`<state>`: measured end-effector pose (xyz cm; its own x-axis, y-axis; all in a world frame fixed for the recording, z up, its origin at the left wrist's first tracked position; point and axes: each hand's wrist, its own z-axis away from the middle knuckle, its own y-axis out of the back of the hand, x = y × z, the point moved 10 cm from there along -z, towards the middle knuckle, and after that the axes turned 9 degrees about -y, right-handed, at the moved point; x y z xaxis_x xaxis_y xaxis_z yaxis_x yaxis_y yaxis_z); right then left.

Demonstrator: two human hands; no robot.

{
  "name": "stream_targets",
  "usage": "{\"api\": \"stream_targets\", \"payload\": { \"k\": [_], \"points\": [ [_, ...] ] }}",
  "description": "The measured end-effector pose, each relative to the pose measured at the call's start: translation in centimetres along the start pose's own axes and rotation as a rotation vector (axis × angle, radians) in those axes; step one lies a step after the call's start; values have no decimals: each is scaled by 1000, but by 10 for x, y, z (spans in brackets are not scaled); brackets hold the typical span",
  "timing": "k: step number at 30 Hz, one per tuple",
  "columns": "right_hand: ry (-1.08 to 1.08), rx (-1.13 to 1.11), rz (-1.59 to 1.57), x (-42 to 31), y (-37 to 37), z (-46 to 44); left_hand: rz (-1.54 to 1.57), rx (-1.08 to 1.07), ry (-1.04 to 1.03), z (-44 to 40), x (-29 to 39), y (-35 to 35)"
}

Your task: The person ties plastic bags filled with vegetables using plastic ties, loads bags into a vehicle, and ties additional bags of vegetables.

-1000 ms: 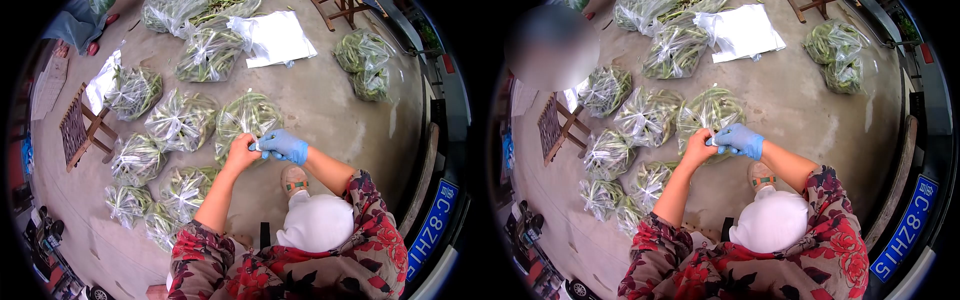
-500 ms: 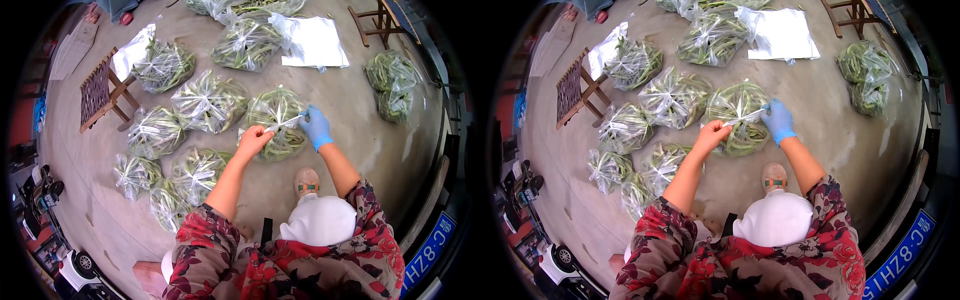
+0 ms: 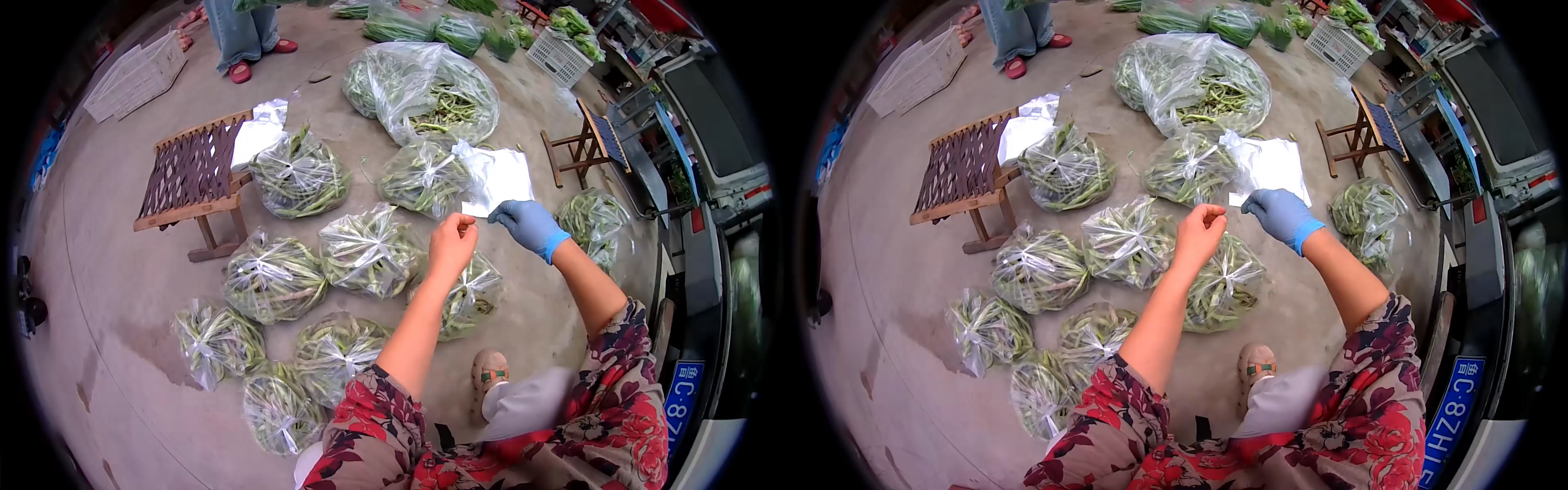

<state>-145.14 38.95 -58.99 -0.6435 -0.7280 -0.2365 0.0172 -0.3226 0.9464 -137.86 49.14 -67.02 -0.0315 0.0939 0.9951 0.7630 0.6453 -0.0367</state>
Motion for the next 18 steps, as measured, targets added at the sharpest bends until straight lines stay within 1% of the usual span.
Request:
{"api": "stream_targets", "payload": {
  "k": [1,2,5,6,9,11,13,15,16,18],
  "points": [
    [12,13,-49,-10,21,12,63,2,-12,-3,12,-6],
    [-22,23,-3,-9,36,25,150,-21,-24,-2,31,-12],
    [-196,19,-38,5,61,74,365,-148,25,13,45,-50],
    [-230,-7,-61,13,59,83,385,-195,17,21,46,-61],
    [-299,-64,-125,53,32,95,260,-323,77,41,29,-84],
    [-326,-81,-129,92,-2,84,108,-358,83,44,10,-94],
    [-394,-116,-197,137,-39,68,63,-365,90,40,-11,-109],
    [-431,-107,-184,202,-82,53,154,-446,216,40,-42,-132],
    [-439,-101,-185,236,-98,44,135,-465,284,39,-49,-140],
    [-516,-166,-71,310,-123,35,120,-414,410,35,-73,-156]
  ]
}}
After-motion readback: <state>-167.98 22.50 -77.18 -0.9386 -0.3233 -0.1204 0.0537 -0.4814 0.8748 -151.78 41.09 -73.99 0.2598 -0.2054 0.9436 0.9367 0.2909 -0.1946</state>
